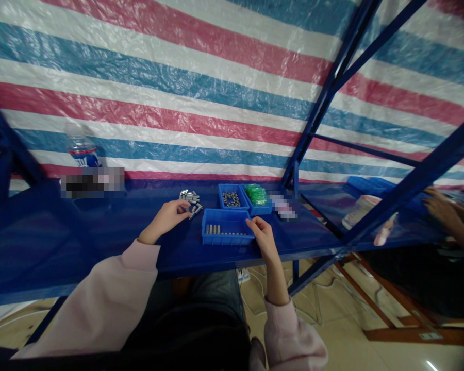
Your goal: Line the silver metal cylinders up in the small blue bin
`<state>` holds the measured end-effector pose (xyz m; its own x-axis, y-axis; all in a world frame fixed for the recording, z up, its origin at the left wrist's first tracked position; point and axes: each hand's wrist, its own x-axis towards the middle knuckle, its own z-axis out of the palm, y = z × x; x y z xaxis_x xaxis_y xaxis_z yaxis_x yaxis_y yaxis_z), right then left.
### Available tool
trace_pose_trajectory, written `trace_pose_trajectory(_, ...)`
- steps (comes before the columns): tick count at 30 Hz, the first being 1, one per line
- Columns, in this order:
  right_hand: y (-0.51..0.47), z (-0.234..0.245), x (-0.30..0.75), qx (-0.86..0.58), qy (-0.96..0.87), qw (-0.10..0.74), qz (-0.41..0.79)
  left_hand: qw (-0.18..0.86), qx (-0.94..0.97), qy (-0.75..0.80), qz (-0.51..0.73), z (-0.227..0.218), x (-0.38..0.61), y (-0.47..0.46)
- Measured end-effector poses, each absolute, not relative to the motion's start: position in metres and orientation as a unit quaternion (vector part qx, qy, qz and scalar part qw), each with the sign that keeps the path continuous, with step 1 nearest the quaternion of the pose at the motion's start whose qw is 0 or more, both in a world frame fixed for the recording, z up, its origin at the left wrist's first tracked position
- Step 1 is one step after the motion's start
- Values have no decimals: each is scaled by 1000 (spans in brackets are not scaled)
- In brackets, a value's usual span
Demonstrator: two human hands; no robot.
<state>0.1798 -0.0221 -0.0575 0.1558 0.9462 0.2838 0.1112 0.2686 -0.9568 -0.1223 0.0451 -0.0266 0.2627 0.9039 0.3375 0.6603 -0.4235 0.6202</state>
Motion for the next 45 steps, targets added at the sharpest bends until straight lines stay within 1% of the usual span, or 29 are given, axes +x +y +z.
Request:
trace_pose_trajectory(3, -23, -56, 179, -490, -540, 581, 361, 192, 756, 471, 411, -14, -111, 40)
trace_pose_trajectory(6, -24, -55, 179, -491, -537, 581, 363, 212, 768, 422, 433, -2, -93, 30)
trace_pose_trajectory(9, -24, -56, 180, -491, -539, 582, 359, 221, 812, 363, 400, 5, -68, 18)
trace_pose_trajectory(14, -23, -57, 180, -490, -539, 581, 362, 204, 888, 297, 286, 1, -30, 11)
trace_pose_trajectory(19, -23, -56, 180, -495, -537, 580, 362, 223, 890, 326, 227, -6, -23, 18)
trace_pose_trajectory(26, -24, -54, 179, -499, -534, 580, 361, 200, 888, 376, 175, -6, -24, 22)
trace_pose_trajectory(30, -24, -54, 179, -498, -534, 580, 362, 193, 895, 372, 154, -9, -24, 24)
trace_pose_trajectory(45, -25, -52, 178, -497, -545, 576, 354, 153, 911, 344, 168, -8, -26, 19)
